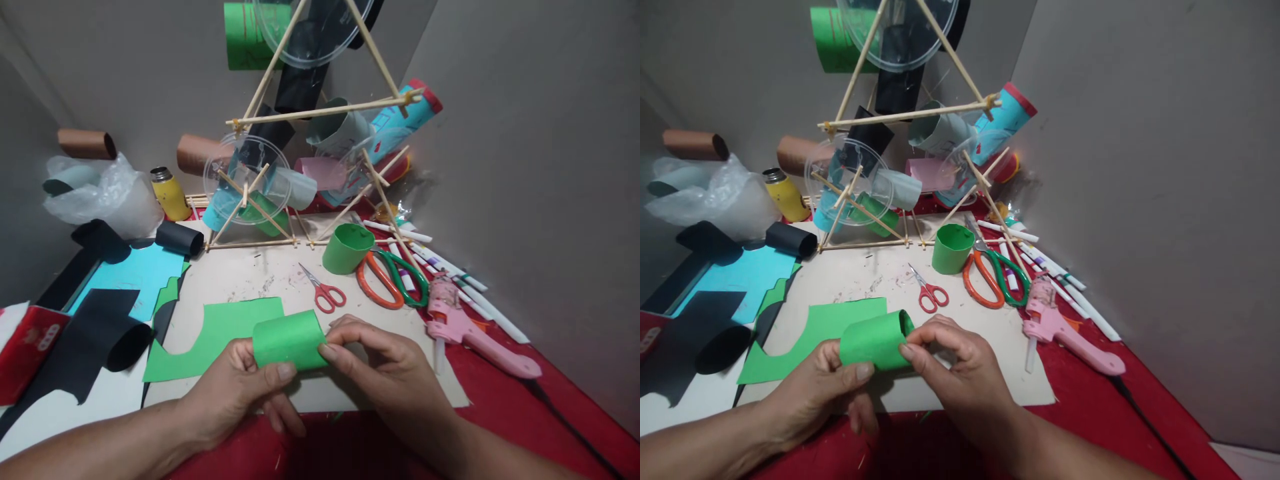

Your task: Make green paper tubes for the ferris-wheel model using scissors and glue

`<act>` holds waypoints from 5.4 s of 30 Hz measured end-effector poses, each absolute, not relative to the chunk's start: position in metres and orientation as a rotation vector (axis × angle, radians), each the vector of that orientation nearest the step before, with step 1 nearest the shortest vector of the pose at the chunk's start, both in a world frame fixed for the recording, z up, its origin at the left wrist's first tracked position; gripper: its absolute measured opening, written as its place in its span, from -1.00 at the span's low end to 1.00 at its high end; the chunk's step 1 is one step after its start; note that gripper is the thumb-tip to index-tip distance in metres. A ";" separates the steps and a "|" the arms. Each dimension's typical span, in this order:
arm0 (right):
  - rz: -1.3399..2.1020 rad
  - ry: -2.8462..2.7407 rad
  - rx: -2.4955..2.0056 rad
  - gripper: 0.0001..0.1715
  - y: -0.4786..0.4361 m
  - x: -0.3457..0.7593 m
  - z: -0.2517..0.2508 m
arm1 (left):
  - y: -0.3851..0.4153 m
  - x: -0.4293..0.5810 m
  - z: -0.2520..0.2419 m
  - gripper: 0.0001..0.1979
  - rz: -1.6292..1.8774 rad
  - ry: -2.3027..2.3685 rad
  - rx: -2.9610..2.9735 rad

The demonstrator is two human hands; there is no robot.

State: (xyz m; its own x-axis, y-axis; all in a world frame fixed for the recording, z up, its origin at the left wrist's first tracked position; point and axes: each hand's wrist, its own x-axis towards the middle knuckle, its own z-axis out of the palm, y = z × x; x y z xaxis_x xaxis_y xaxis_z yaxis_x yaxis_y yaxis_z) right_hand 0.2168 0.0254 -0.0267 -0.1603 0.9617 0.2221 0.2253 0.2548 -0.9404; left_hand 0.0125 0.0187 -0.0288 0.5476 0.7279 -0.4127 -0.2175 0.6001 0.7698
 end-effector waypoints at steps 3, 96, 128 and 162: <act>0.989 -1.611 -1.106 -0.86 0.025 0.215 -0.026 | 0.018 0.012 -0.030 -0.50 0.603 0.874 0.743; 0.850 -1.707 -0.935 -0.85 0.031 0.222 -0.019 | 0.028 0.002 -0.024 -0.49 0.613 0.910 0.999; 1.091 -1.669 -1.063 -0.60 0.028 0.224 -0.019 | 0.030 -0.001 -0.028 -0.50 0.640 0.872 1.028; 0.979 -1.568 -0.969 -0.75 0.029 0.223 -0.019 | 0.030 0.000 -0.027 -0.57 0.596 0.809 1.002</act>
State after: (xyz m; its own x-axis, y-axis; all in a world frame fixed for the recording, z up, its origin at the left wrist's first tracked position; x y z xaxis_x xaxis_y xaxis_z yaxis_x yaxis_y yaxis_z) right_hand 0.2229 0.0295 -0.0190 -0.1715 0.9290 0.3280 0.1133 0.3494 -0.9301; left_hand 0.0002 0.0299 -0.0274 0.5747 0.7567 -0.3115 -0.0734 0.4268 0.9014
